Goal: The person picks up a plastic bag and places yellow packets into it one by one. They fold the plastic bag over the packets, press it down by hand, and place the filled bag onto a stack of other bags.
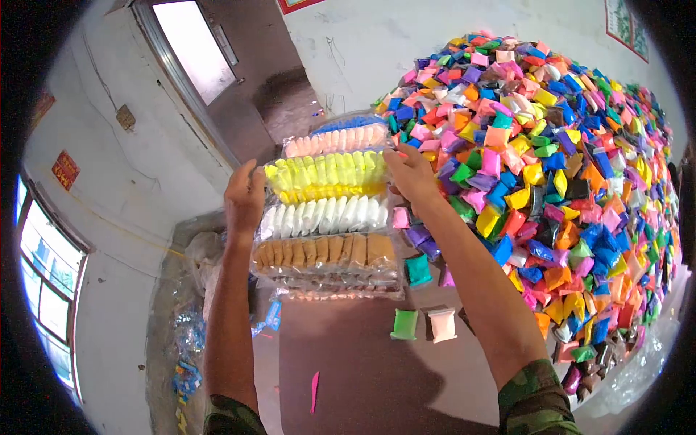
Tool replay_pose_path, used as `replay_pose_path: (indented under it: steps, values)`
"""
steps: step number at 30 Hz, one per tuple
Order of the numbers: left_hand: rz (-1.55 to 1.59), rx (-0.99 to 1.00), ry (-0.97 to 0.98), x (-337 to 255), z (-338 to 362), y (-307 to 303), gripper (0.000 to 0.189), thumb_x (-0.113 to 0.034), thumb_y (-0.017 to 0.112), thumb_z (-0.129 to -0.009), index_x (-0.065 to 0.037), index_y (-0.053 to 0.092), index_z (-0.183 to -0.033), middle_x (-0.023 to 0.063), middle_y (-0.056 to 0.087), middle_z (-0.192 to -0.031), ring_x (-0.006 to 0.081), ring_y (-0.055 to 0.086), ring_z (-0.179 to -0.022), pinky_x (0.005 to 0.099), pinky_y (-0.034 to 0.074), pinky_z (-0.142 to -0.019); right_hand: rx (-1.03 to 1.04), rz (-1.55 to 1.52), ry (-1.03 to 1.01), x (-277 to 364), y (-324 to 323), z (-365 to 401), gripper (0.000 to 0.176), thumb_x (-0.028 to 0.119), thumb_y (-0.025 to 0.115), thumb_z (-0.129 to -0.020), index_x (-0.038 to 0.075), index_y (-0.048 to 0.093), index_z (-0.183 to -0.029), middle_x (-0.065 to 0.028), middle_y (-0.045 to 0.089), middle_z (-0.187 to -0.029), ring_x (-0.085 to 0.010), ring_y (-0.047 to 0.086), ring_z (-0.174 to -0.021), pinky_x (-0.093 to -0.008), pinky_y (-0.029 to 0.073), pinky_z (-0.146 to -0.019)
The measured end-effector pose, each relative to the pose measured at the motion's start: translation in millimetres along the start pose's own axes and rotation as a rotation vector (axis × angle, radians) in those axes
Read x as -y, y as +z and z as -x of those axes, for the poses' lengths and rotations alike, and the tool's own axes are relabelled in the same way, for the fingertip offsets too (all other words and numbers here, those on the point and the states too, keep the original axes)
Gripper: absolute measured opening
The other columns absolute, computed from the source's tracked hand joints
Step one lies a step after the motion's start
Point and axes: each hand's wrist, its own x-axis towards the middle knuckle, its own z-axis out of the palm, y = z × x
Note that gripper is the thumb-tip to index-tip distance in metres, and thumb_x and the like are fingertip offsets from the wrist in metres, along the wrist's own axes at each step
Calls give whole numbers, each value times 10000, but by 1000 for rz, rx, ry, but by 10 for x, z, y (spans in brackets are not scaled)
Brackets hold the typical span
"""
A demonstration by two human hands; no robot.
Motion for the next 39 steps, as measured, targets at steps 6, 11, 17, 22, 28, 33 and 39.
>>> replay_pose_path:
  steps: [6, 11, 17, 22, 28, 33, 39]
  values:
    - [-152, 118, 264, -150, 24, 49, 421, -242, 719, -992, 2, 687, -1333, 282, 640, -1412, 436, 601, -1339, 469, 484, -1128, 142, 190, -305, -163, 35, 36, 705, 395, 735, -955, -77, 567, -1451, -323, 664, -1337, -405, 668, -1222, -455, 509, -1070]
    - [-140, 280, 139, -88, 186, 98, 519, -262, 751, -963, -24, 634, -1409, 243, 571, -1524, 393, 535, -1433, 450, 422, -1193, 140, 380, -556, -235, 123, 103, 683, 381, 755, -979, -38, 557, -1480, -251, 650, -1373, -321, 688, -1187, -412, 544, -1009]
    - [-53, 309, 107, -81, 190, 81, 541, -228, 764, -922, -22, 621, -1402, 223, 613, -1462, 388, 573, -1381, 449, 453, -1163, 309, 323, -240, 64, 26, 176, 703, 420, 735, -987, -37, 553, -1488, -257, 662, -1358, -302, 693, -1181, -401, 545, -1007]
    - [-118, 321, 145, 11, 162, 99, 556, -220, 760, -927, -47, 609, -1433, 236, 586, -1498, 399, 549, -1408, 461, 436, -1180, 190, 273, -366, -48, 59, 174, 725, 438, 743, -956, -66, 577, -1450, -302, 673, -1336, -385, 677, -1216, -437, 511, -1076]
    - [-256, 284, 229, 20, 128, 61, 617, -239, 770, -929, -54, 578, -1485, 246, 557, -1531, 416, 510, -1444, 489, 408, -1209, 89, 292, -389, -91, -82, 225, 704, 424, 750, -944, -66, 598, -1426, -323, 651, -1377, -436, 658, -1263, -462, 494, -1117]
    - [-266, 224, 296, -92, 164, 39, 628, -216, 785, -892, -14, 598, -1456, 308, 566, -1494, 444, 537, -1412, 499, 435, -1181, 120, 181, -294, -150, -298, 301, 625, 361, 745, -946, -36, 619, -1413, -279, 705, -1265, -362, 724, -1113, -434, 564, -986]
    - [-249, 93, 271, -524, 414, -376, 600, -185, 792, -899, -8, 609, -1442, 267, 592, -1478, 429, 572, -1368, 488, 445, -1170, 133, 96, -264, 165, -816, 1045, 414, 244, 713, -988, -49, 673, -1277, -164, 746, -1068, -206, 718, -955, -374, 577, -841]
